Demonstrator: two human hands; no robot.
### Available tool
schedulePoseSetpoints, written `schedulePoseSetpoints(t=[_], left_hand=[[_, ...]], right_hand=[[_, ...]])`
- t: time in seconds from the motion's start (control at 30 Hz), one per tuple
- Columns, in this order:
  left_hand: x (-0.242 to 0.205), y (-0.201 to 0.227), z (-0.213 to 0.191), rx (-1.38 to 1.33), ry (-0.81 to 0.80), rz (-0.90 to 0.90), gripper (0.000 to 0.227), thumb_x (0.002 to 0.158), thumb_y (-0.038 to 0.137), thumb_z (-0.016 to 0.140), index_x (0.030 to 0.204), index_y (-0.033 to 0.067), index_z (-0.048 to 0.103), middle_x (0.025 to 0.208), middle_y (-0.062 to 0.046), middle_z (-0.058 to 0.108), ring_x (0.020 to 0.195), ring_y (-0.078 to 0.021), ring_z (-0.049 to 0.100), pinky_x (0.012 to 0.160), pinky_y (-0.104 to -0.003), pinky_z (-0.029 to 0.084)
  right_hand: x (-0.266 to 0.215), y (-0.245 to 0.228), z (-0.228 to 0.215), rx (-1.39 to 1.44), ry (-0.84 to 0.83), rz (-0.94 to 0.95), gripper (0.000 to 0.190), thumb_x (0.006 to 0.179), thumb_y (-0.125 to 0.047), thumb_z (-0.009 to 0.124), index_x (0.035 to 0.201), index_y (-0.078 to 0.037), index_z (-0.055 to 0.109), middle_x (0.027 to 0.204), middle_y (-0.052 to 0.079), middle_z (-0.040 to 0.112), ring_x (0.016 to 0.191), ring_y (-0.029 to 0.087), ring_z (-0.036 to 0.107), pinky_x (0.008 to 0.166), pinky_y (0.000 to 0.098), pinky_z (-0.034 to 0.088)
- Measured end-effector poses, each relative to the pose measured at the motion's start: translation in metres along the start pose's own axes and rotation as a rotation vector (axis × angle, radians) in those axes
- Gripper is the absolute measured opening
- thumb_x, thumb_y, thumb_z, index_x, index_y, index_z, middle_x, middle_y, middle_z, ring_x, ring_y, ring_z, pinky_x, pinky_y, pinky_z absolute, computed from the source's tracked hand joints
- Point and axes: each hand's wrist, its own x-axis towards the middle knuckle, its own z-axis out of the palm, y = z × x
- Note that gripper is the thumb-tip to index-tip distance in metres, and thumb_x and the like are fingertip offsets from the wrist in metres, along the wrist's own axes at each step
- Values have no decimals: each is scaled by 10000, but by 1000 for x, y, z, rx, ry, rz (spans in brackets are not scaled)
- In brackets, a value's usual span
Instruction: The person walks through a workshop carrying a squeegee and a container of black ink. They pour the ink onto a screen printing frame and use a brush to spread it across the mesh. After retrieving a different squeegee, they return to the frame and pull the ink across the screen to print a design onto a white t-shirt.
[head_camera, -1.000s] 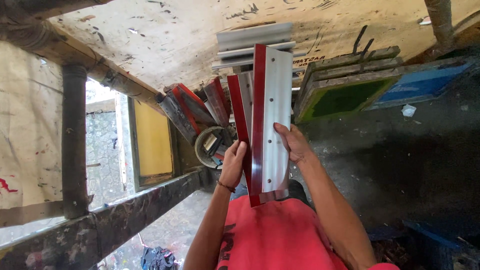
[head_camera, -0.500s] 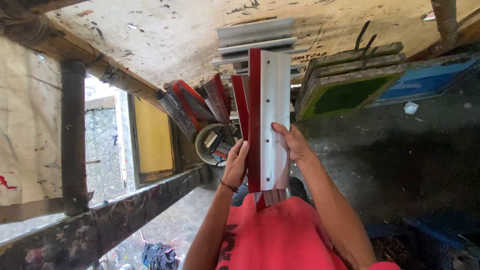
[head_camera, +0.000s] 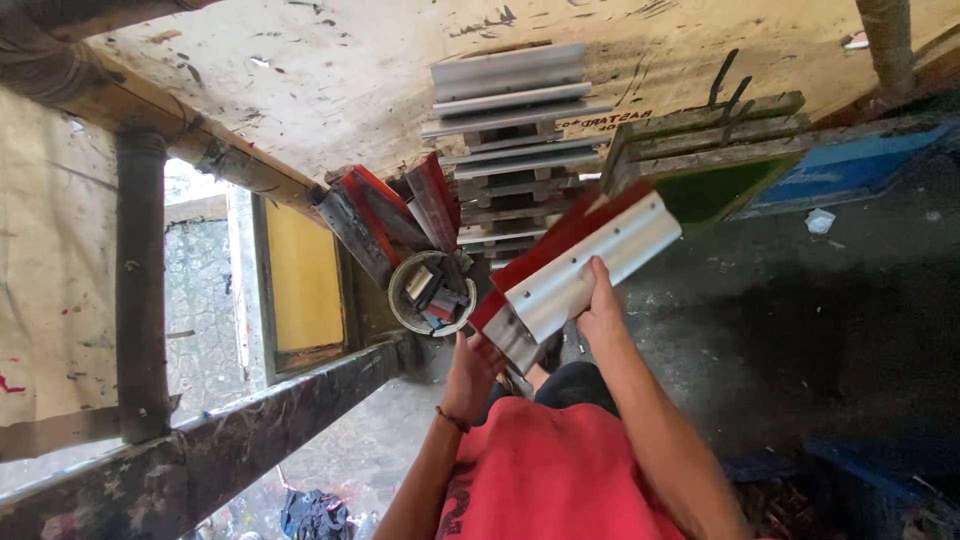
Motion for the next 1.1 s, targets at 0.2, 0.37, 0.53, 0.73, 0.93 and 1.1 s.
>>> schedulePoseSetpoints(t=[0.2,0.37,0.53,0.73,0.93,1.1], left_hand=[[49,-76,-56,251,74,256,649,948,7,670,1539,116,425,1297,-182,621,1079,-250,636,943,-397,596],[67,-80,-47,205,311,235,551,1002,124,646,1507,107,426,1396,-174,525,1102,-319,625,945,-481,619],[98,-50,-45,194,457,268,726,1025,266,627,1577,-2,239,1602,-326,146,1375,-519,366,993,-577,561],[188,-38,-102,807,577,401,525,1074,459,506,1453,95,501,1447,-287,516,1387,-452,452,1162,-556,396],[295,-28,-151,727,680,243,506,1023,564,550,1465,317,533,1444,-185,556,1297,-387,563,1036,-525,536],[401,-44,-226,338,632,269,481,1042,446,598,1477,257,520,1303,-309,495,884,-423,655,775,-574,653]], right_hand=[[103,54,-34,140,49,133,773,816,-547,845,1355,-75,554,1293,183,599,1210,355,621,1029,530,499],[44,40,-15,10,214,94,993,720,-541,911,1480,-86,463,1478,204,489,1343,369,537,1053,587,465],[74,32,-22,-69,252,56,1051,703,-559,926,1476,-30,452,1453,247,488,1324,416,536,1045,624,448],[59,6,-13,-136,197,-61,938,778,-506,893,1446,-9,461,1342,262,540,1213,402,594,979,583,498],[127,22,-4,-153,156,-142,853,770,-496,903,1337,21,530,1175,236,604,1064,344,659,873,502,547],[207,46,-13,-117,124,-273,688,799,-461,913,1247,-36,609,1054,168,651,924,310,695,816,465,591]])
